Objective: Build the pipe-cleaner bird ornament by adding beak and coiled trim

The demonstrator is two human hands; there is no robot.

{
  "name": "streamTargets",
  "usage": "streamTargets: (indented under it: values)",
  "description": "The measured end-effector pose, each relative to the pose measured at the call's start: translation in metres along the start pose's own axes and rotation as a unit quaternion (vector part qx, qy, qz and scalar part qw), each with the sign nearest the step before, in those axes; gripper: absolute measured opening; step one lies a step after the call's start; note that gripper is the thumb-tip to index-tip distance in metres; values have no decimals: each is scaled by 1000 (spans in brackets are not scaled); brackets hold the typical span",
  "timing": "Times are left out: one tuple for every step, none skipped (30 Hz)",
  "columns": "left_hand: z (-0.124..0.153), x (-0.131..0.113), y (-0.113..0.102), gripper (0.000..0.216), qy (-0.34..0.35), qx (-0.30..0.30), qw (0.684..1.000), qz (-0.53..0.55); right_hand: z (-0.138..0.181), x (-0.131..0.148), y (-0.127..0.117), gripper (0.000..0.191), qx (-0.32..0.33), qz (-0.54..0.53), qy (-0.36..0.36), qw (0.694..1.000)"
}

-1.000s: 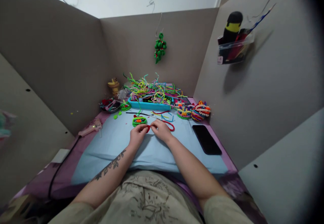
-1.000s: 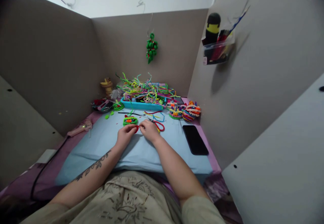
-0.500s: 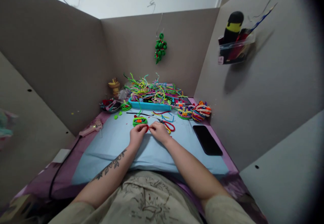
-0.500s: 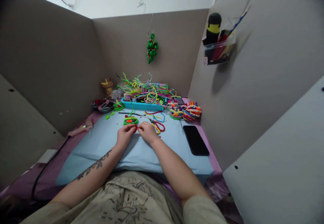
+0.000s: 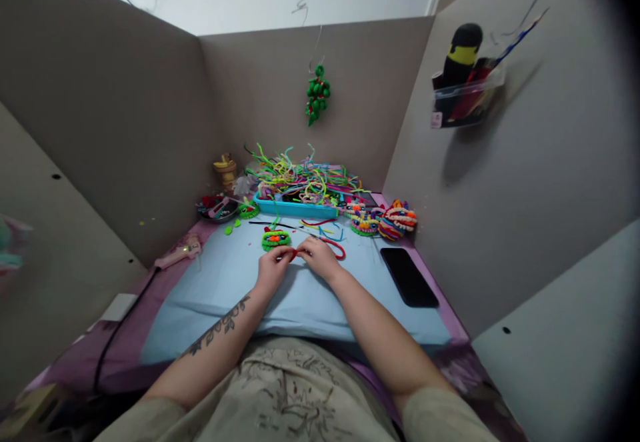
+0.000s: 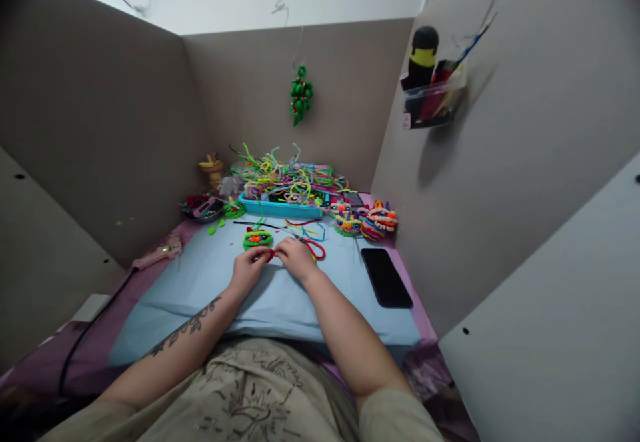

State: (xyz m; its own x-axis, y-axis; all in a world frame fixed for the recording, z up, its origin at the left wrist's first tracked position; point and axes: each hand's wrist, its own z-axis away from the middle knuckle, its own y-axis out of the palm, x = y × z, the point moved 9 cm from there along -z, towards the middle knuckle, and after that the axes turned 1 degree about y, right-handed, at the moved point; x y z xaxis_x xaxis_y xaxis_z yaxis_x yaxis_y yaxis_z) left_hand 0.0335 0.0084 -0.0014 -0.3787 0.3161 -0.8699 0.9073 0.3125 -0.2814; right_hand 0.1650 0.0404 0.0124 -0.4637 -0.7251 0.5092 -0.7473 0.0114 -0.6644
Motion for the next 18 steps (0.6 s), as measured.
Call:
streamTargets:
  values:
    - [0,2,0,15,-1,2,1000,-1,0,1,0,8,5,7,-7,1000]
    - [-1,4,1,16,-2,4,1000,-2,0,2,1,7,9,13,-13,1000]
    - [-1,6,1,16,-3,6,1000,-3,0,3,1,7,13,20,-19,1000]
    - [-1,7,2,16,-5,10,1000,-2,0,5,2,6,17,25,-24,999]
    - [-1,9,3,17,-7,14,1000,-1,0,5,2,6,20,31,-28,999]
    - [-1,11,4,17,-9,18,1000,1,0,6,3,6,23,35,-30,999]
    - [-1,12,6,18,-11,22,1000,3,0,6,3,6,25,39,-31,998]
    - [-1,13,7,18,-13,27,1000,5,0,7,4,6,26,41,-31,998]
    - [-1,14,8,18,-15,30,999,8,1,7,4,6,26,42,-31,998]
    - [-1,15,9,17,-17,33,999,11,1,7,4,6,25,41,-29,998]
    - [-2,15,10,17,-19,35,999,13,1,7,4,6,24,38,-28,999]
    - [-2,15,10,17,-20,34,999,15,1,7,4,6,22,34,-26,999]
    - [-2,15,9,17,-20,31,999,16,1,7,4,6,19,28,-24,999]
    - [-2,14,8,17,-20,25,999,16,2,6,3,8,15,20,-22,999]
    - [-3,13,7,17,-18,18,1000,14,2,6,2,9,10,11,-19,1000]
    - [-3,12,5,17,-16,10,1000,11,2,5,1,11,6,1,-16,1000]
    - [-2,10,3,17,-13,4,1000,5,2,5,0,11,1,-9,-12,1000]
    - [-2,9,2,16,-10,-1,1000,-1,2,3,-1,11,-4,-20,-8,1000]
